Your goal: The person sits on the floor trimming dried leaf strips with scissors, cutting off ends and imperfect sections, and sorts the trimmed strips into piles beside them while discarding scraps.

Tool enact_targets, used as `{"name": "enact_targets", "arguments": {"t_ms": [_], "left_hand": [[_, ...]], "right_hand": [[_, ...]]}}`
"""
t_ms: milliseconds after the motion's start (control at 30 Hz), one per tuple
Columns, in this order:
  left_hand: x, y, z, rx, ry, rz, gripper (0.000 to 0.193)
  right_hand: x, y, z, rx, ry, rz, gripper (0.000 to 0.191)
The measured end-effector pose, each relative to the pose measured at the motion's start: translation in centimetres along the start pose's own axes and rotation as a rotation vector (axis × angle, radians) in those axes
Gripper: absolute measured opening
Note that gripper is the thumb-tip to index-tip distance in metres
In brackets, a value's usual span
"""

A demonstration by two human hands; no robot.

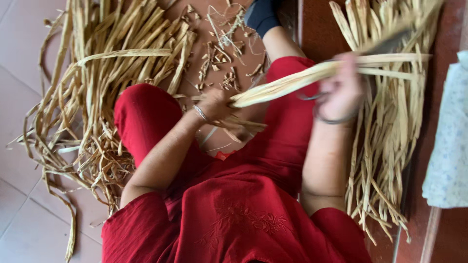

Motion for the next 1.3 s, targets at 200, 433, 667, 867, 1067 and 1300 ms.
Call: {"name": "enact_targets", "arguments": {"t_ms": [200,433,667,867,1067,1300], "left_hand": [[-3.9,0.7,-2.4,0.036,0.311,0.321,0.016],[-7.1,5.4,1.1,0.27,0.486,0.386,0.011],[-7.3,13.4,10.6,0.645,0.656,0.599,0.013],[1.0,26.8,22.2,0.877,0.759,0.519,0.037],[9.4,26.8,27.0,0.626,1.087,0.433,0.093],[6.5,20.4,12.6,0.447,0.782,0.121,0.053]], "right_hand": [[-15.2,1.8,-8.8,-0.423,0.141,0.085,0.027],[-32.4,-5.3,-13.2,-0.585,0.148,0.161,0.047],[-39.3,-18.2,-12.4,-0.633,0.063,0.403,0.039],[-42.2,-23.7,-5.7,-0.579,0.073,0.472,0.037],[-46.1,-26.7,3.7,-0.164,0.44,1.139,0.043],[-49.5,-27.9,4.8,0.168,0.198,1.329,0.057]]}}
Point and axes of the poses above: each hand's wrist, its own y-axis towards the middle knuckle, its own x-axis out of the palm, z = x × y, the point moved 5 cm from there along y, towards the middle knuckle, and after that the axes turned 3 degrees about -x, right-handed, at the moved point
